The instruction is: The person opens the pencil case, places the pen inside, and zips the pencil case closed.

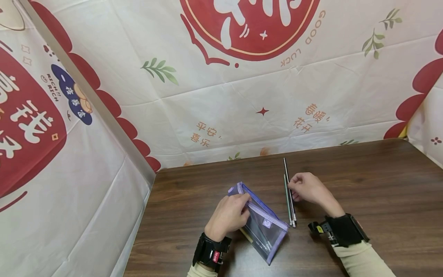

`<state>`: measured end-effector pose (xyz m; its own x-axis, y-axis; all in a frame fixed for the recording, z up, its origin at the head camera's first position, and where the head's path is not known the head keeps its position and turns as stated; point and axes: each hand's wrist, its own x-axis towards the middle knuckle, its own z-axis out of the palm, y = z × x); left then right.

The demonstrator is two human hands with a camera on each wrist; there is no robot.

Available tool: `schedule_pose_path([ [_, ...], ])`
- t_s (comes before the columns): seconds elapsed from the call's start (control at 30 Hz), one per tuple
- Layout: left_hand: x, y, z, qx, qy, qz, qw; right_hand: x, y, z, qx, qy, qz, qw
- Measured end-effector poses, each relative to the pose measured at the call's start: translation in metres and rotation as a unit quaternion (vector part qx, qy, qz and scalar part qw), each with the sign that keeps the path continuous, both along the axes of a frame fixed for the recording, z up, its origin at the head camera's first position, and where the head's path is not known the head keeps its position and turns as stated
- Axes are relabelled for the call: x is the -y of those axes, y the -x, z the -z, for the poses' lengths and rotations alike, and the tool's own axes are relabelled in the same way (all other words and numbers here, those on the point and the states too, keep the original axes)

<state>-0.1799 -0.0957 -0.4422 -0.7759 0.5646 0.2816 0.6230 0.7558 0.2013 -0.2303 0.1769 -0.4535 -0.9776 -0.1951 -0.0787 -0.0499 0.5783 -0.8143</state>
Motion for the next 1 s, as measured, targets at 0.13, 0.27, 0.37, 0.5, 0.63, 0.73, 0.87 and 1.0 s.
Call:
schedule_pose_path([
  [0.13, 0.0003, -0.0002, 0.0003, 0.000, 0.000, 0.001, 1.0000, 0.0007, -0.0009, -0.0008, -0.006, -0.007, 0.003, 1.000],
  [0.27, 0.0002, -0.0005, 0.0002, 0.000, 0.000, 0.001, 1.0000, 0.0018, -0.0019, -0.0022, -0.007, -0.006, 0.001, 1.000],
  [0.37, 0.0001, -0.0008, -0.0001, 0.002, 0.000, 0.000, 1.0000, 0.0026, -0.0023, -0.0030, -0.008, -0.005, -0.001, 1.000],
  [0.5, 0.0001, -0.0011, -0.0003, 0.006, 0.001, -0.002, 1.0000, 0.0027, -0.0029, -0.0036, -0.011, -0.002, -0.002, 1.000],
  [0.63, 0.0002, -0.0011, -0.0007, 0.009, 0.001, -0.003, 1.0000, 0.0036, -0.0032, -0.0045, -0.014, 0.014, -0.006, 1.000],
  [0.73, 0.0002, -0.0012, -0.0012, 0.012, 0.001, -0.002, 0.9999, 0.0046, -0.0036, -0.0054, -0.015, 0.024, -0.007, 1.000],
  [0.87, 0.0003, -0.0013, -0.0015, 0.015, 0.000, -0.001, 0.9999, 0.0050, -0.0041, -0.0063, -0.016, 0.027, -0.003, 1.000],
  [1.0, 0.0003, -0.0011, -0.0012, 0.014, 0.000, 0.001, 0.9999, 0.0050, -0.0046, -0.0074, -0.020, 0.026, 0.002, 0.999],
])
